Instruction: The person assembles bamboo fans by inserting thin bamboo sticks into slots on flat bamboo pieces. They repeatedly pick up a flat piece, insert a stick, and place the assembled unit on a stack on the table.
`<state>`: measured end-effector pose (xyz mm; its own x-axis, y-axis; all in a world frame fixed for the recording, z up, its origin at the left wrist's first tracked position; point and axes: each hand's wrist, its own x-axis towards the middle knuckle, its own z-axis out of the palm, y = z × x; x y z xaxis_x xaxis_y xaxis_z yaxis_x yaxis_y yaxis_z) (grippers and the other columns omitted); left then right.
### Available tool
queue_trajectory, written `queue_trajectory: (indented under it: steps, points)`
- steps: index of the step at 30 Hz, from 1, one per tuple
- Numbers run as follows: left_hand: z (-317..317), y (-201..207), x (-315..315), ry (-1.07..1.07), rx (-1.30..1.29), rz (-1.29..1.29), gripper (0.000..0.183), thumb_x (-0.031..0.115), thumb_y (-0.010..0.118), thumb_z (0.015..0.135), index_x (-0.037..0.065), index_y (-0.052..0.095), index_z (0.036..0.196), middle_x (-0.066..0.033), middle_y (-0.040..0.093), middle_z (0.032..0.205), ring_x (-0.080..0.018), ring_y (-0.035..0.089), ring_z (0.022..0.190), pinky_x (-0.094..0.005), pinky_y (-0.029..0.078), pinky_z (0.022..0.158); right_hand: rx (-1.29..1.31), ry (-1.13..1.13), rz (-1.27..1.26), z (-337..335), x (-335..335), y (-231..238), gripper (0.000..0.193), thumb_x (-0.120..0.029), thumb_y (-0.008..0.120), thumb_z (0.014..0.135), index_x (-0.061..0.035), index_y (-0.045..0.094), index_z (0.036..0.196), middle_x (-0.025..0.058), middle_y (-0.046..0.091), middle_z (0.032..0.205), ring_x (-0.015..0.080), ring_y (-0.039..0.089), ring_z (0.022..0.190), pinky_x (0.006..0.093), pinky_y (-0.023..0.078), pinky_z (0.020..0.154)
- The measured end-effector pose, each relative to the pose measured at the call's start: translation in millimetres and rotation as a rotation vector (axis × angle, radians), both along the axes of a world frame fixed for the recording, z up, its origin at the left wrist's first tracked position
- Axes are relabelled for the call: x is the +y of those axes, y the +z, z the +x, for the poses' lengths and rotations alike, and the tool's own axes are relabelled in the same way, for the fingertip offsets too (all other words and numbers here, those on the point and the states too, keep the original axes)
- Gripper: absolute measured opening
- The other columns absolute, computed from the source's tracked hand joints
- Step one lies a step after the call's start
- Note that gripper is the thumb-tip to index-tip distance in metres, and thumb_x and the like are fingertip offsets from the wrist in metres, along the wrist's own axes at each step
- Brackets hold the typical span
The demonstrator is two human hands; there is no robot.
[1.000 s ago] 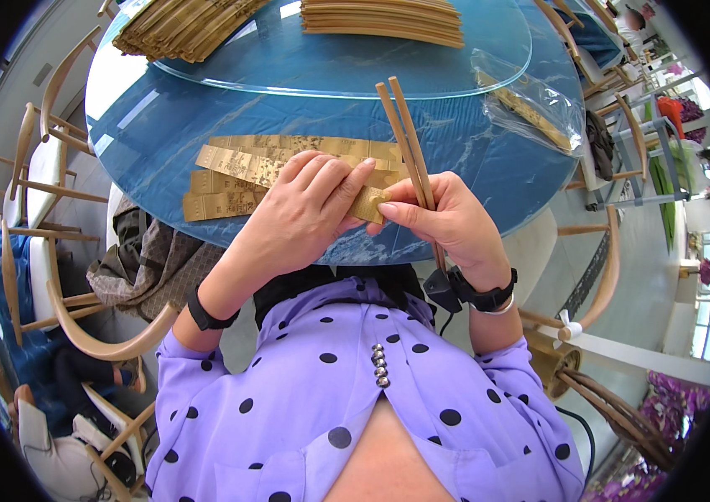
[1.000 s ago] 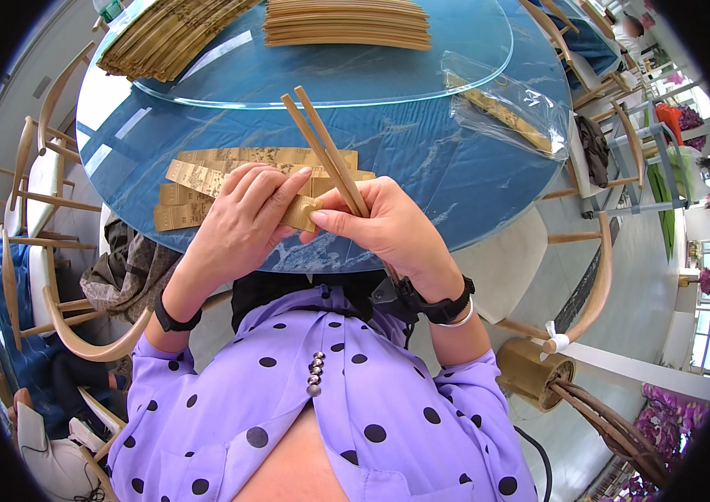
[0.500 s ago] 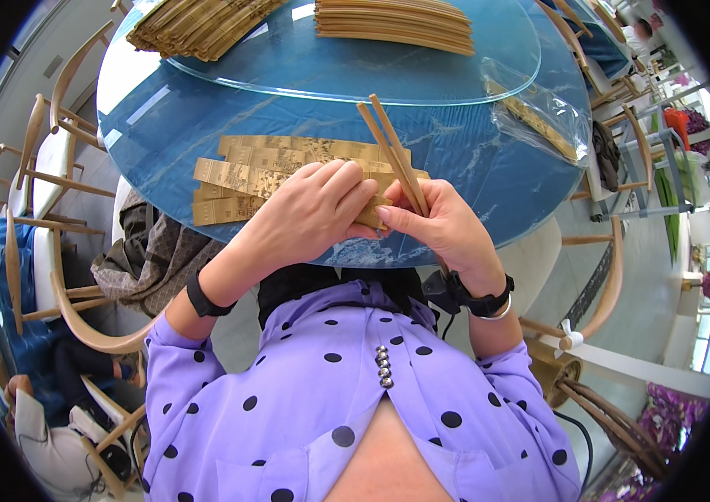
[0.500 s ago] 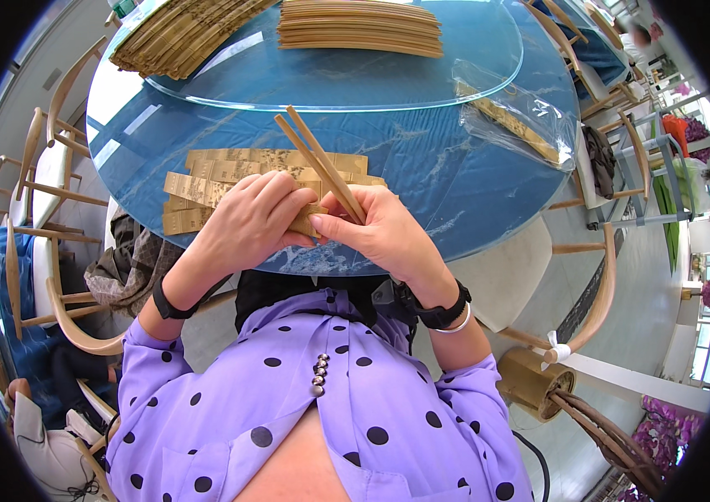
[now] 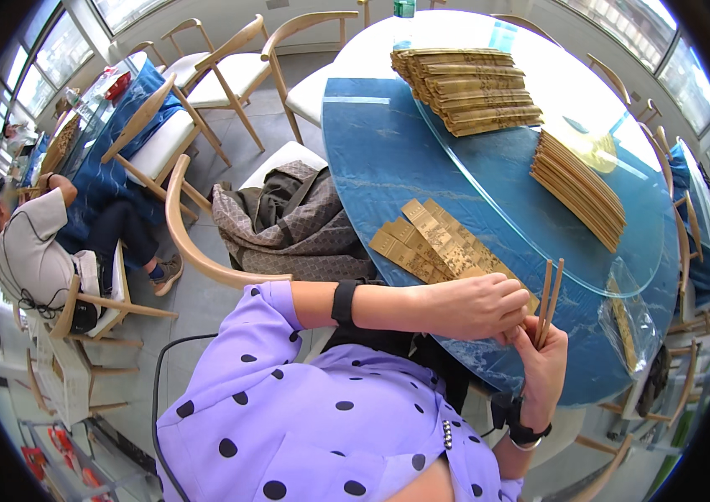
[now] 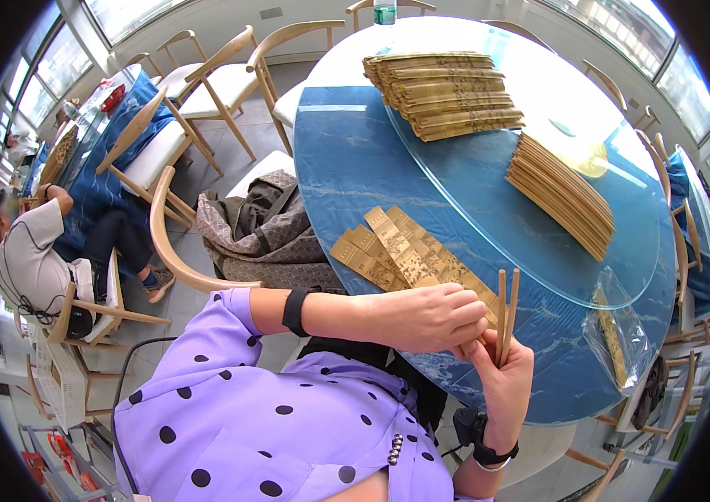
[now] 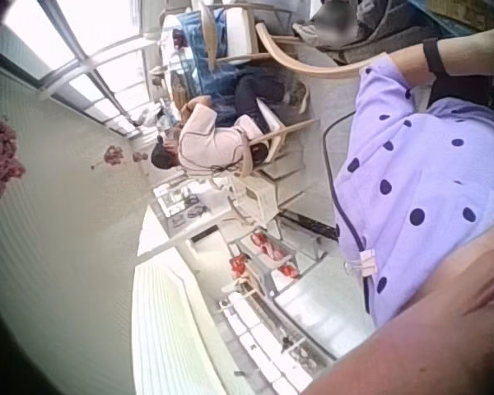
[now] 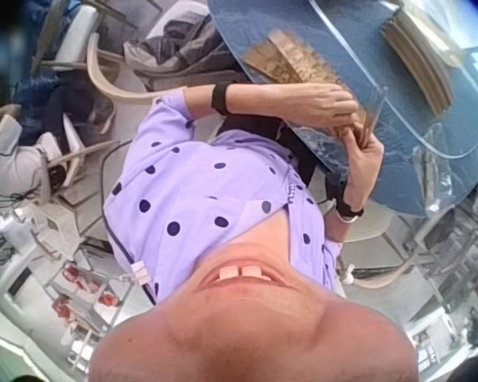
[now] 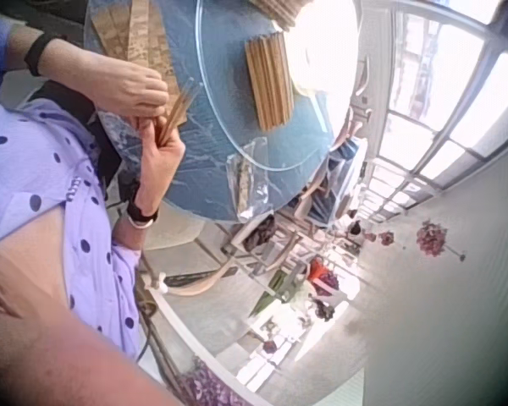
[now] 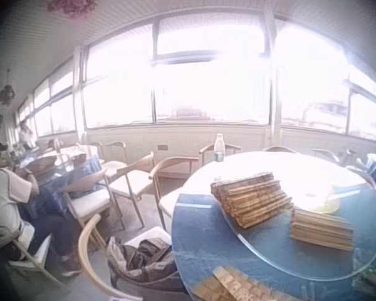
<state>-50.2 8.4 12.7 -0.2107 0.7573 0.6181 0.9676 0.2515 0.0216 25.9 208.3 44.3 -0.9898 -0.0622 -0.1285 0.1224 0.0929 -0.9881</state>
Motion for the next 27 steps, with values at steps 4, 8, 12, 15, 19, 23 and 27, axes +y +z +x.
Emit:
queue_trajectory:
  steps: [4, 8, 12, 15, 19, 23, 27]
  points:
    - [3, 2, 0, 0.066, 0.090, -0.036, 0.032, 0.035, 0.065, 0.094, 0.005, 0.061, 0.103, -0.0017, 0.048, 0.093, -0.0167, 0.051, 0.091, -0.0311, 0.043, 0.079, 0.029, 0.016, 0.011, -1, -1, 1, 0.012, -0.002, 0.072, 0.095, 0.0075, 0.071, 0.102, 0.0008, 0.070, 0.081, 0.0030, 0.060, 0.072, 0.0185, 0.048, 0.064]
    - [0, 2, -1, 0.087, 0.099, -0.075, 0.033, 0.036, 0.062, 0.097, 0.005, 0.058, 0.107, -0.0011, 0.049, 0.093, -0.0165, 0.051, 0.092, -0.0319, 0.041, 0.082, 0.052, -0.017, 0.090, -1, -6, 3, 0.009, -0.001, 0.072, 0.095, 0.0068, 0.070, 0.098, -0.0018, 0.066, 0.077, 0.0012, 0.055, 0.069, 0.0176, 0.043, 0.062]
    - [3, -2, 1, 0.093, 0.109, -0.078, 0.029, 0.031, 0.064, 0.093, 0.004, 0.059, 0.101, -0.0012, 0.050, 0.091, -0.0171, 0.052, 0.090, -0.0329, 0.042, 0.080, 0.046, -0.029, 0.131, 3, -4, 5, 0.011, -0.002, 0.072, 0.095, 0.0071, 0.070, 0.099, -0.0013, 0.067, 0.078, 0.0014, 0.056, 0.069, 0.0177, 0.044, 0.062]
    - [4, 1, 1, 0.093, 0.140, -0.093, 0.023, 0.026, 0.066, 0.088, 0.004, 0.061, 0.095, -0.0017, 0.052, 0.090, -0.0179, 0.053, 0.089, -0.0337, 0.043, 0.080, 0.048, 0.001, 0.115, 5, 2, 1, 0.012, -0.003, 0.073, 0.095, 0.0078, 0.071, 0.101, 0.0000, 0.068, 0.080, 0.0019, 0.058, 0.070, 0.0179, 0.045, 0.063]
    - [4, 7, 0, 0.078, 0.153, -0.113, 0.020, 0.025, 0.065, 0.090, 0.006, 0.062, 0.096, -0.0018, 0.053, 0.092, -0.0175, 0.054, 0.092, -0.0334, 0.043, 0.080, 0.074, 0.020, 0.040, 6, -3, 0, 0.013, -0.003, 0.072, 0.095, 0.0078, 0.071, 0.102, 0.0005, 0.070, 0.081, 0.0019, 0.059, 0.071, 0.0178, 0.046, 0.064]
    - [0, 5, -4, 0.054, 0.075, -0.109, 0.024, 0.027, 0.064, 0.092, 0.007, 0.060, 0.104, -0.0015, 0.052, 0.094, -0.0167, 0.054, 0.093, -0.0317, 0.043, 0.080, 0.063, 0.040, 0.084, 3, 0, 2, 0.014, -0.003, 0.070, 0.096, 0.0071, 0.071, 0.105, -0.0020, 0.067, 0.080, 0.0009, 0.054, 0.070, 0.0177, 0.042, 0.061]
    - [-8, 8, 2, 0.094, 0.016, -0.204, 0.037, 0.034, 0.066, 0.092, 0.004, 0.058, 0.113, -0.0045, 0.053, 0.100, -0.0203, 0.056, 0.097, -0.0345, 0.046, 0.085, 0.154, -0.041, 0.199, 5, 8, 9, 0.023, -0.021, 0.073, 0.099, 0.0020, 0.071, 0.103, -0.0046, 0.058, 0.073, 0.0027, 0.046, 0.063, 0.0217, 0.035, 0.056]
